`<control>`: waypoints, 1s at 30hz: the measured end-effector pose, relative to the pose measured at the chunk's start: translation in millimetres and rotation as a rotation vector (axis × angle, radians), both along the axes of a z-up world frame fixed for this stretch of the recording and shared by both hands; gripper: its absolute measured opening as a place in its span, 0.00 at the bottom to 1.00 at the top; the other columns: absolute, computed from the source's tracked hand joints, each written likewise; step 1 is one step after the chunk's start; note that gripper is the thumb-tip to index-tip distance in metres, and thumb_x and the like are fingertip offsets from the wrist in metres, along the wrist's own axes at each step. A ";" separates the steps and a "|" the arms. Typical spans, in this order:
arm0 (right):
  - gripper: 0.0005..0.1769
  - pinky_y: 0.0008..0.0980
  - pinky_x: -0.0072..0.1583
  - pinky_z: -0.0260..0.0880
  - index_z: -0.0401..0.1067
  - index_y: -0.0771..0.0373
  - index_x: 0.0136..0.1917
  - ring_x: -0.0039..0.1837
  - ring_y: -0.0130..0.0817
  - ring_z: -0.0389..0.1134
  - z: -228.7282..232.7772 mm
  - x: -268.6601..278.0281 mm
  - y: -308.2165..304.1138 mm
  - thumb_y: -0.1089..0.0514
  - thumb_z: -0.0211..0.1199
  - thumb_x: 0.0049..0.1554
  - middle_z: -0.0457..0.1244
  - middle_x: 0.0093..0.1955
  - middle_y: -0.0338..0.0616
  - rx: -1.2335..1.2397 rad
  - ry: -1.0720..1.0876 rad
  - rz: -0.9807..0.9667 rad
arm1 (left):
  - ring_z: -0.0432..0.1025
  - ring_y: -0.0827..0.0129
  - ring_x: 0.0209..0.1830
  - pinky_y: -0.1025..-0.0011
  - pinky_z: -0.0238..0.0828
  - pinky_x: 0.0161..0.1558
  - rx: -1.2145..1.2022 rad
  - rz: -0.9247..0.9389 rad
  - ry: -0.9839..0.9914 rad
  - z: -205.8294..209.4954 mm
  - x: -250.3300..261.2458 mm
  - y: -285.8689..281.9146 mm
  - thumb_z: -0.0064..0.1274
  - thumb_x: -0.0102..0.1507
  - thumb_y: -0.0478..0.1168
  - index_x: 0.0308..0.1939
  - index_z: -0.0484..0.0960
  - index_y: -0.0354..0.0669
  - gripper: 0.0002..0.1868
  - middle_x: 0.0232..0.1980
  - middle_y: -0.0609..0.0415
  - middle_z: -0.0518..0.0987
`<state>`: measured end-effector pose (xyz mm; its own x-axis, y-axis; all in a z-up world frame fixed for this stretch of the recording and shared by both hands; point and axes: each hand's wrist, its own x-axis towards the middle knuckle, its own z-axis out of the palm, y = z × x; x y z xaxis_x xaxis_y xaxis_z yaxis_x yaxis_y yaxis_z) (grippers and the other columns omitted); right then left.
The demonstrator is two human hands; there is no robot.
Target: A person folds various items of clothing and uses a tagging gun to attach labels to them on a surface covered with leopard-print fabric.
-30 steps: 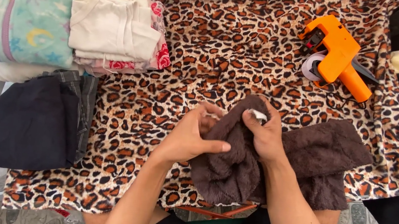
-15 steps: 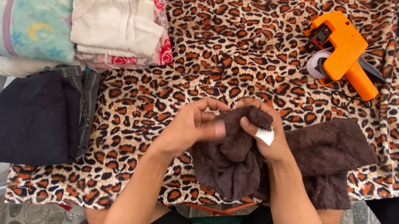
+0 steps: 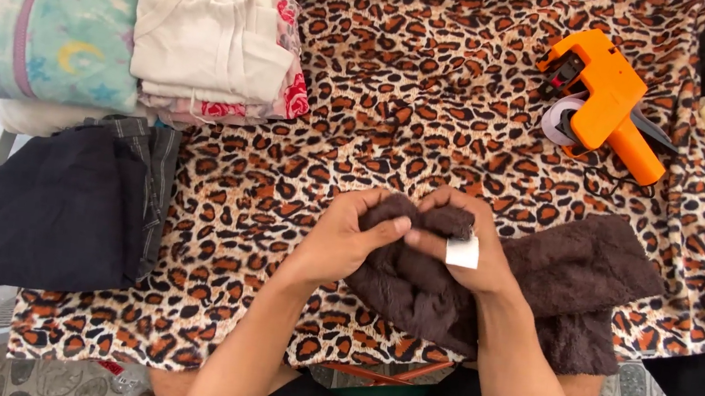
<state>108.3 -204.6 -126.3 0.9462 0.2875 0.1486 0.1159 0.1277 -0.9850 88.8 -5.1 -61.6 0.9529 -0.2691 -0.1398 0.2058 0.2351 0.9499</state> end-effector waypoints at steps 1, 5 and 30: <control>0.20 0.30 0.49 0.68 0.73 0.69 0.44 0.45 0.33 0.70 5.2 1.5 4.0 0.67 0.80 0.41 0.71 0.41 0.50 0.000 0.004 -0.001 | 0.72 0.78 0.32 0.83 0.69 0.31 0.000 -0.001 0.004 -3.5 0.9 1.1 0.64 0.62 0.35 0.40 0.85 0.36 0.07 0.30 0.55 0.80; 0.13 0.29 0.49 0.64 0.67 0.64 0.39 0.47 0.34 0.69 0.5 7.1 5.0 0.66 0.73 0.52 0.71 0.44 0.52 0.057 0.014 -0.128 | 0.75 0.71 0.34 0.75 0.75 0.33 -0.009 -0.075 -0.030 0.2 6.0 13.2 0.72 0.52 0.36 0.45 0.84 0.33 0.20 0.35 0.49 0.82; 0.17 0.32 0.47 0.70 0.69 0.68 0.50 0.42 0.34 0.71 -23.1 6.5 -4.5 0.65 0.74 0.51 0.68 0.37 0.47 0.200 0.171 -0.016 | 0.76 0.66 0.46 0.69 0.74 0.49 -0.265 0.044 -0.020 -42.1 5.3 7.0 0.58 0.63 0.28 0.53 0.81 0.33 0.14 0.46 0.42 0.84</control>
